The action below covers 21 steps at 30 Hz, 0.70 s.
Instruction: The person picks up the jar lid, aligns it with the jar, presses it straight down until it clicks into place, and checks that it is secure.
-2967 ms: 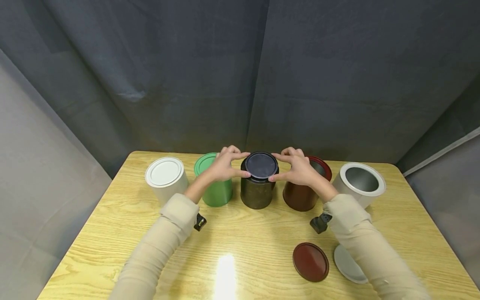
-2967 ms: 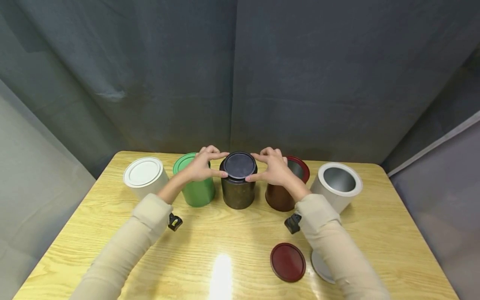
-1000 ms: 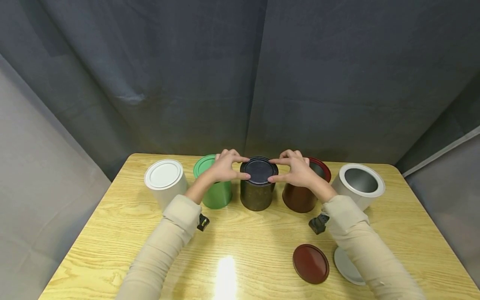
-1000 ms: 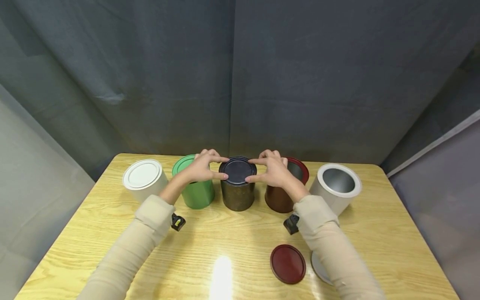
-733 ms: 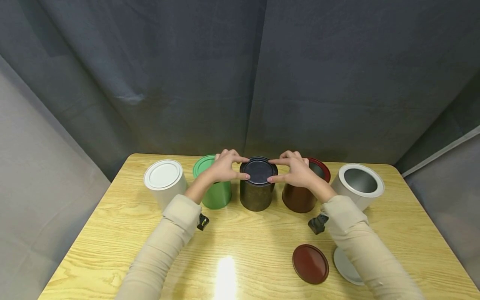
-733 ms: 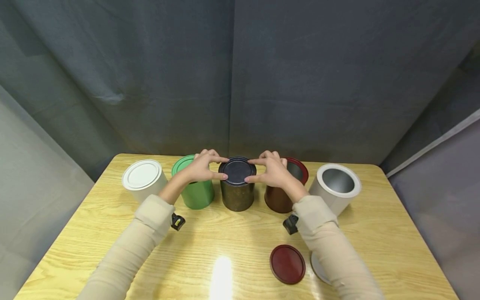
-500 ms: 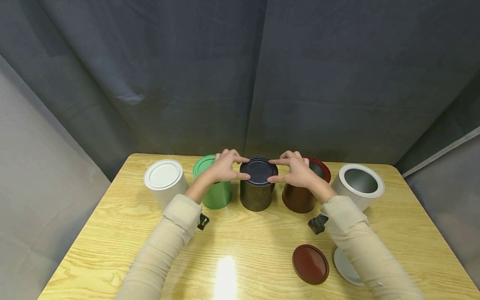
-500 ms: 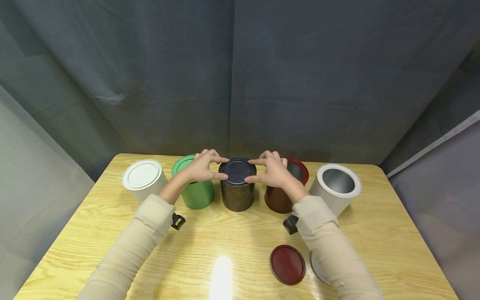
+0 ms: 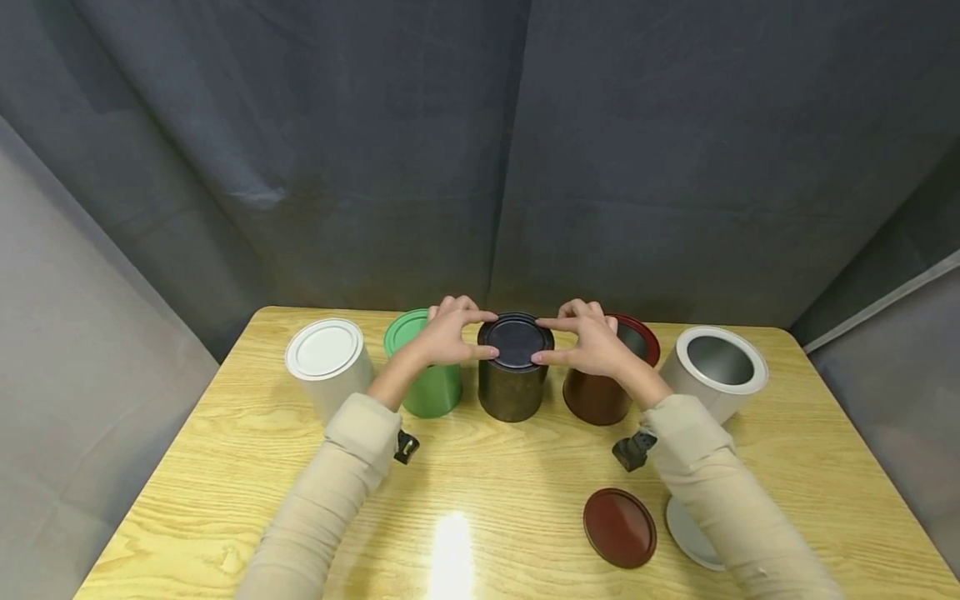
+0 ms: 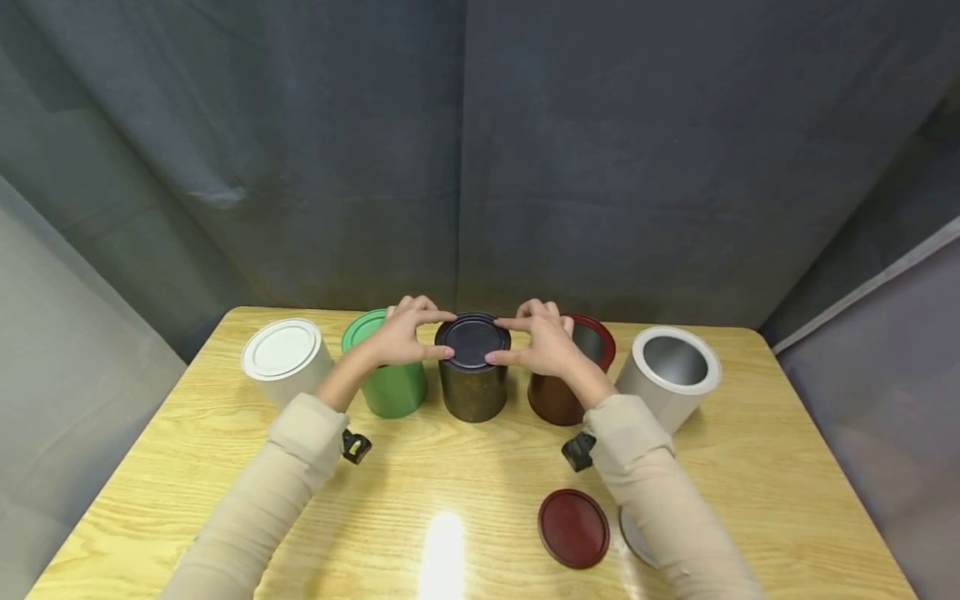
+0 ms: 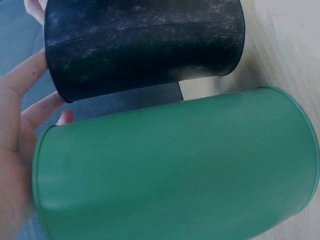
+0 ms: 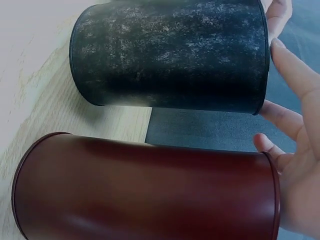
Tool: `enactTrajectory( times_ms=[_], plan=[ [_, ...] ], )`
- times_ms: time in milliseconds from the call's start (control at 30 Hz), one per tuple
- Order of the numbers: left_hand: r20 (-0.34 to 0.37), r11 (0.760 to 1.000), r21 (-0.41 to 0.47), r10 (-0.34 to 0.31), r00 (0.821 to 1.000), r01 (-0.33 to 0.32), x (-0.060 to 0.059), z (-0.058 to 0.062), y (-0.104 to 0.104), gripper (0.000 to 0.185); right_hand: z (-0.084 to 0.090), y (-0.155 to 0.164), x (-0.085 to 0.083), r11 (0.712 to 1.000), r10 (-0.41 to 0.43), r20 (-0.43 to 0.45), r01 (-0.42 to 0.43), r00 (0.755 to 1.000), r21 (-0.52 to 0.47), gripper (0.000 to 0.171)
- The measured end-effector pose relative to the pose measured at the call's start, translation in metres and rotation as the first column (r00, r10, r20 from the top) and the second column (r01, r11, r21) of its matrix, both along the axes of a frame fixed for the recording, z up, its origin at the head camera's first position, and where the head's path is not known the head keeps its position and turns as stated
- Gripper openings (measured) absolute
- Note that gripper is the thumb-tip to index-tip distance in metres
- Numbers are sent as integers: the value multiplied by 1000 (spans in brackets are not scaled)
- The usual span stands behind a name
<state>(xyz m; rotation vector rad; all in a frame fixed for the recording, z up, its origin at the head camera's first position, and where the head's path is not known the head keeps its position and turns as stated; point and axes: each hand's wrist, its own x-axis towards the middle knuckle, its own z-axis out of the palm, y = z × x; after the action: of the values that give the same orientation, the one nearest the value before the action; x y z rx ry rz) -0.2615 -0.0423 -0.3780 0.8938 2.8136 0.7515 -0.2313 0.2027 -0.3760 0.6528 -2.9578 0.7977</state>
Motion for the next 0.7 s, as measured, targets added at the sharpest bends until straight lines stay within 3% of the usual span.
enactTrajectory(
  times_ms=[700],
  plan=[
    [-33,1000,23,20,999,-19,5,-4,2,50,2,-4,5,998,-36,28,34,999,58,60]
  ],
)
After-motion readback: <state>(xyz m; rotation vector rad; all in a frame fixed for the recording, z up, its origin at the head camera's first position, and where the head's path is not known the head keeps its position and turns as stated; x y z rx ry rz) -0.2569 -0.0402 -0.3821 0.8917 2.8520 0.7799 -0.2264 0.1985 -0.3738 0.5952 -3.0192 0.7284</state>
